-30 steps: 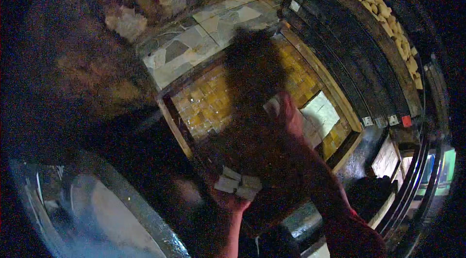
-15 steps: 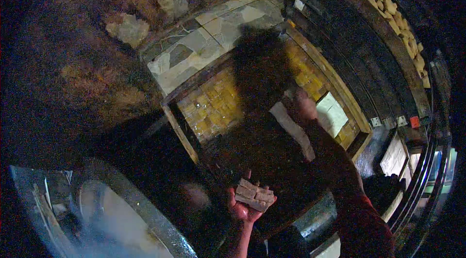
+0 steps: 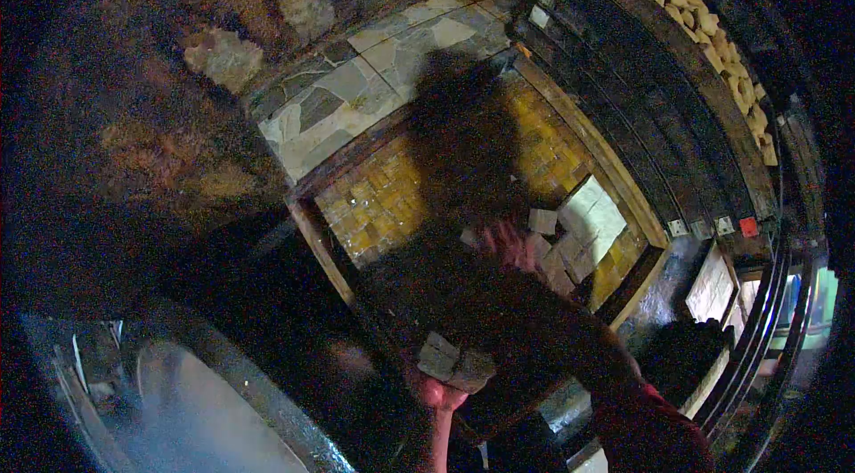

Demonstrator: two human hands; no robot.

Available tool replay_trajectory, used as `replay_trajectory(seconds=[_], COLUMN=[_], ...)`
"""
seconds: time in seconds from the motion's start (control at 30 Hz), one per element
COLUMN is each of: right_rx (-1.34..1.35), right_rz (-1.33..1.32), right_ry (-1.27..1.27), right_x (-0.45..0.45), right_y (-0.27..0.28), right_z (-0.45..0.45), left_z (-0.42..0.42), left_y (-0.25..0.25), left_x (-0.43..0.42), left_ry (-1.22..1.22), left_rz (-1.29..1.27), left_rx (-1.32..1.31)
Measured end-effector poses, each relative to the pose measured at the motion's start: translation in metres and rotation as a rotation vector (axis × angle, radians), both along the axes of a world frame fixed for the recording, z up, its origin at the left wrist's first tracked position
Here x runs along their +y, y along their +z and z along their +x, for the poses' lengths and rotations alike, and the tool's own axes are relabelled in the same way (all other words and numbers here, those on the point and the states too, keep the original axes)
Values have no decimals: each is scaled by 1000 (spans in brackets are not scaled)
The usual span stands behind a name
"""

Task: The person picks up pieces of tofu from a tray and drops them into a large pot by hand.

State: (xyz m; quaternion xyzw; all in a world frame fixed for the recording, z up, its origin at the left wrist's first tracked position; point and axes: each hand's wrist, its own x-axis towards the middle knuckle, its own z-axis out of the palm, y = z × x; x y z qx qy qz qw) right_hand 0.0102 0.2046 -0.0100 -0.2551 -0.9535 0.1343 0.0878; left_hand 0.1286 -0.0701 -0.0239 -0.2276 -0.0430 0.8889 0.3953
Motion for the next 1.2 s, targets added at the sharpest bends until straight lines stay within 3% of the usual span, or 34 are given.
replay_trajectory(seconds=[0.23,0.3,0.4,0.53,0.63,0.77,0.87,1.03,1.2], right_rx=[-36,-23,107,134,63,44,-250,387,194], right_rz=[-65,-142,-331,-637,-710,-653,-604,-221,2], right_ry=[51,72,101,346,568,694,441,505,29], right_x=[37,51,49,0,-35,-41,-22,42,166], right_y=[0,2,23,64,69,66,105,86,36], right_z=[-5,-5,20,92,141,161,162,156,103], left_z=[-16,-18,-18,-7,9,26,44,52,72], left_y=[16,23,18,7,-1,-6,-12,-22,-61], left_x=[12,17,27,49,67,91,110,140,158], left_ry=[-56,-44,-9,34,34,25,9,2,6], left_rz=[-197,-3,57,51,41,24,18,17,-37], left_rx=[-45,-3,61,68,52,59,33,40,3])
